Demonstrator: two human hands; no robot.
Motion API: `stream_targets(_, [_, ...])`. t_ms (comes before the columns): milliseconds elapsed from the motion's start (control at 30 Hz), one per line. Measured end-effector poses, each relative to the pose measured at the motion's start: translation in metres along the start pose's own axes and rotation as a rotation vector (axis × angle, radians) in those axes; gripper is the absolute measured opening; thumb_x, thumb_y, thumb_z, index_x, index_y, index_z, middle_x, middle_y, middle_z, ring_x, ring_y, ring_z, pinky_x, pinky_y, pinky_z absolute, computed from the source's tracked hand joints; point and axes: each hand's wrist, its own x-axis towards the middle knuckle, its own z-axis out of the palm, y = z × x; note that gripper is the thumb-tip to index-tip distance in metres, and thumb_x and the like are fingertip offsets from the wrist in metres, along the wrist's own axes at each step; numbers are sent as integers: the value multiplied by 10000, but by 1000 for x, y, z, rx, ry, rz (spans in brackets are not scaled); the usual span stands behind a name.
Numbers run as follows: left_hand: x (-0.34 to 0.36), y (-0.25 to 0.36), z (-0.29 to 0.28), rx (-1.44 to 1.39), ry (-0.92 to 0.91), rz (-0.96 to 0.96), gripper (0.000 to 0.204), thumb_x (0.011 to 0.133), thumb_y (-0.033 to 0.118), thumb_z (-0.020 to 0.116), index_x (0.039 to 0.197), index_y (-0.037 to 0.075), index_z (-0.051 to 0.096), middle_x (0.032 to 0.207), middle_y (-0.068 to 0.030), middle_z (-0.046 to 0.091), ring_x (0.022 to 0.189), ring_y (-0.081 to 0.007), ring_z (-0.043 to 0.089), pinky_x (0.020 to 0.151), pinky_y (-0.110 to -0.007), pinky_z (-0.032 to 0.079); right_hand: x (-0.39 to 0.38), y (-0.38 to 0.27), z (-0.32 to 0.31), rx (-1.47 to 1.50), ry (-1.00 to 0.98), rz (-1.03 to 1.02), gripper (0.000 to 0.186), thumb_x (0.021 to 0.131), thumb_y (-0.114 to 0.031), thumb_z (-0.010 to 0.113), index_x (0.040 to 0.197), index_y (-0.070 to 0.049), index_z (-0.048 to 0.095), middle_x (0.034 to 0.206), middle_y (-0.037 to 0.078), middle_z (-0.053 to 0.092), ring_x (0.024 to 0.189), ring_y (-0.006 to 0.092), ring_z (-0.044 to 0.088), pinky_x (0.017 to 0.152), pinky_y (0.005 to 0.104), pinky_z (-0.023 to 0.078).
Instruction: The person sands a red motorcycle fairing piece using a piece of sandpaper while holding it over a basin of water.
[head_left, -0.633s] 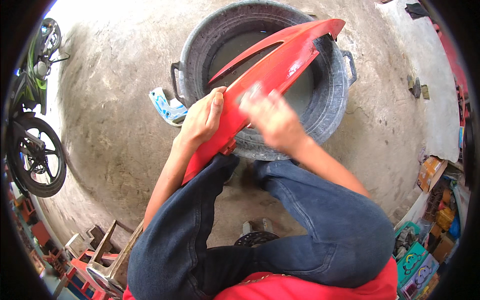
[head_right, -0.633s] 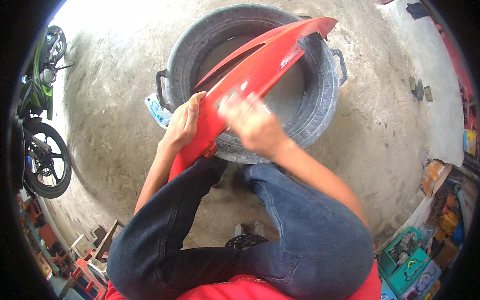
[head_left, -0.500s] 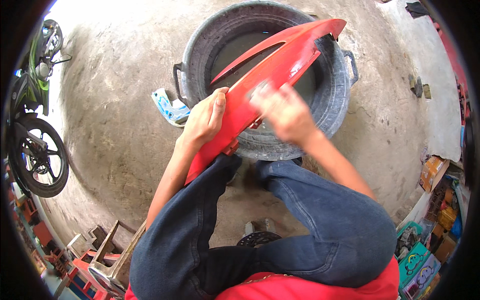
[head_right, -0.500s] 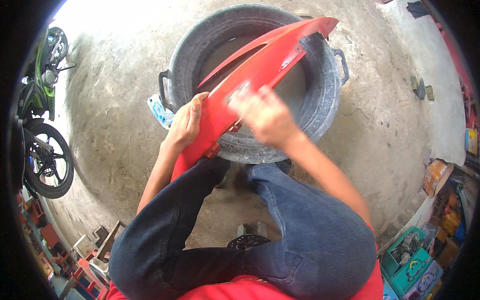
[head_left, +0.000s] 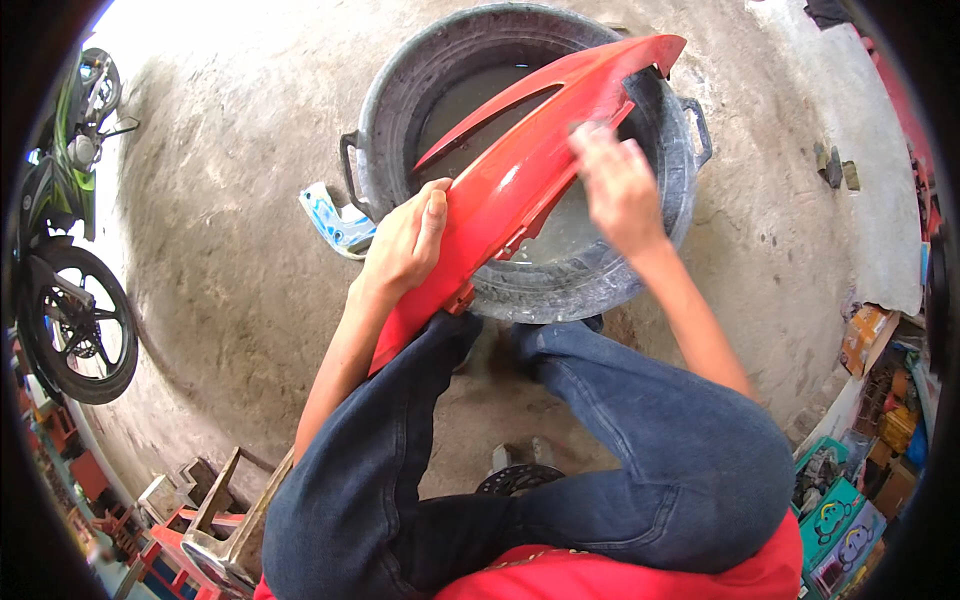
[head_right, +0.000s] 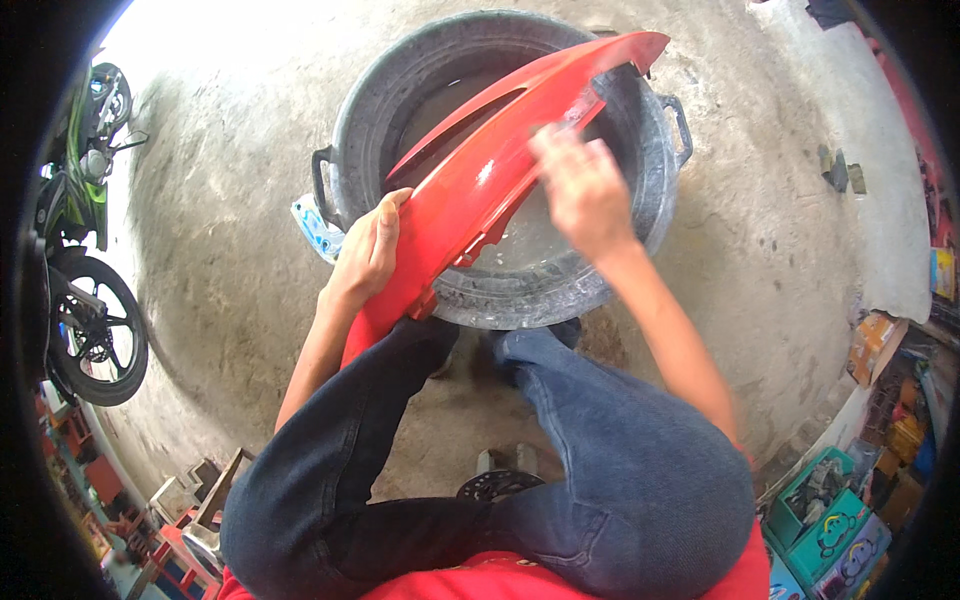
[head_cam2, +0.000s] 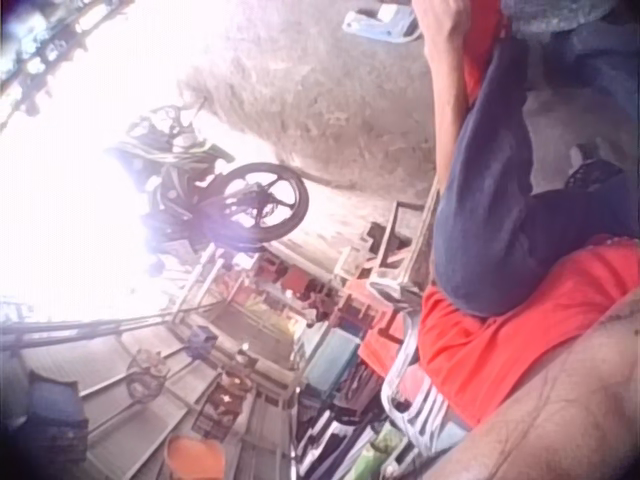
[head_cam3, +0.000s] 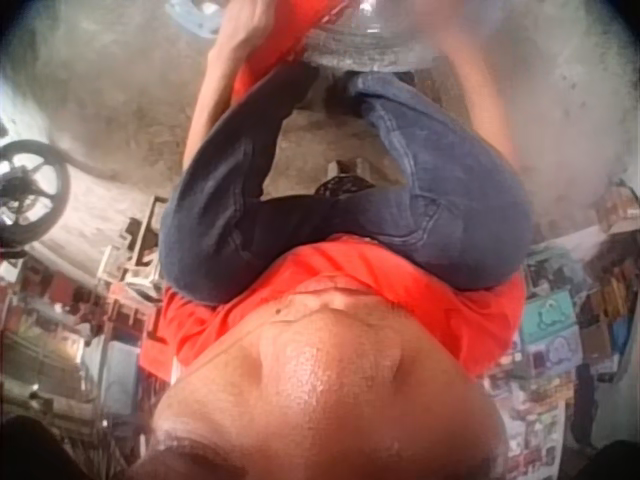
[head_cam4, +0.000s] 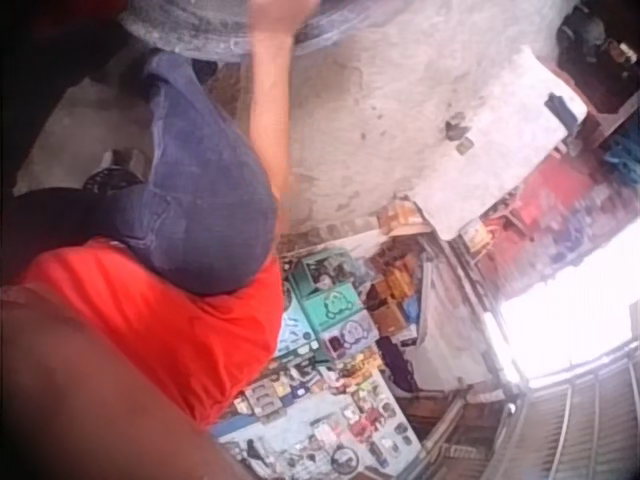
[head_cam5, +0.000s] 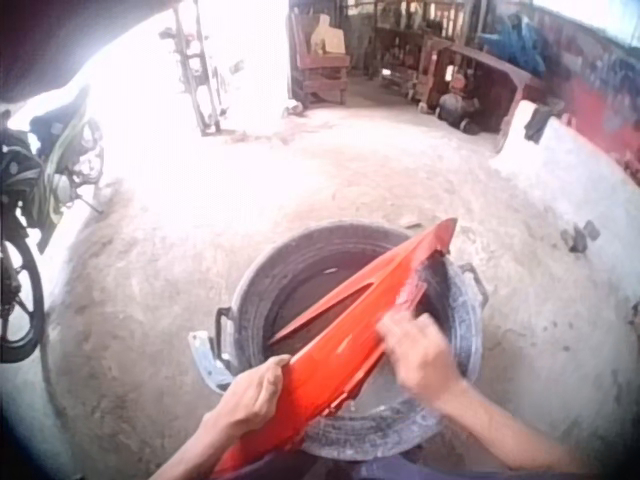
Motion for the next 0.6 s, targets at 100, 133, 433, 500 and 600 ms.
stream_targets(100, [0, -2, 0, 0, 15, 10, 613, 1151, 445, 291, 1339, -65, 575, 1099, -288, 690, 1105, -476, 661, 963, -478, 510, -2, 7, 5, -22, 19, 113, 401, 1023, -161, 552, 1394, -46, 648, 1438, 157, 654, 1320, 337, 627, 1128, 567, 433])
stream_targets(133, [-2, -4, 1, 7, 18, 22, 607, 1152, 439, 290, 1333, -65, 576, 1111, -294, 690, 1115, -478, 659, 965, -480, 510, -7, -6, 3, -62, -2, 32, 407, 1023, -159, 556, 1402, -36, 639, 1449, 167, 643, 1329, 350, 618, 1127, 574, 430])
stream_targets(433, [0, -4, 3, 7, 4, 9, 608, 1151, 438, 290, 1334, -65, 578, 1132, -311, 684, 1120, -499, 644, 971, -490, 503, -8, 4, -4, -101, -6, -81, 346, 1052, -188, 567, 1353, -64, 686, 1402, 136, 685, 1314, 316, 644, 1132, 509, 457])
stream_targets(500, [0, -2, 2, -6, 11, 20, 604, 1151, 434, 292, 1333, -65, 580, 1133, -311, 684, 1120, -497, 645, 970, -489, 503, 4, 35, 4, 13, 70, 223, 358, 1078, -211, 536, 1370, -55, 672, 1433, 155, 659, 1319, 360, 627, 1135, 529, 442])
stream_targets(600, [-2, -3, 2, -6, 13, 19, 597, 1151, 425, 296, 1332, -66, 584, 1131, -310, 684, 1115, -495, 646, 968, -488, 503, -4, 0, 6, -71, 13, 0, 398, 1015, -153, 557, 1377, -19, 653, 1416, 185, 657, 1307, 376, 622, 1126, 540, 435])
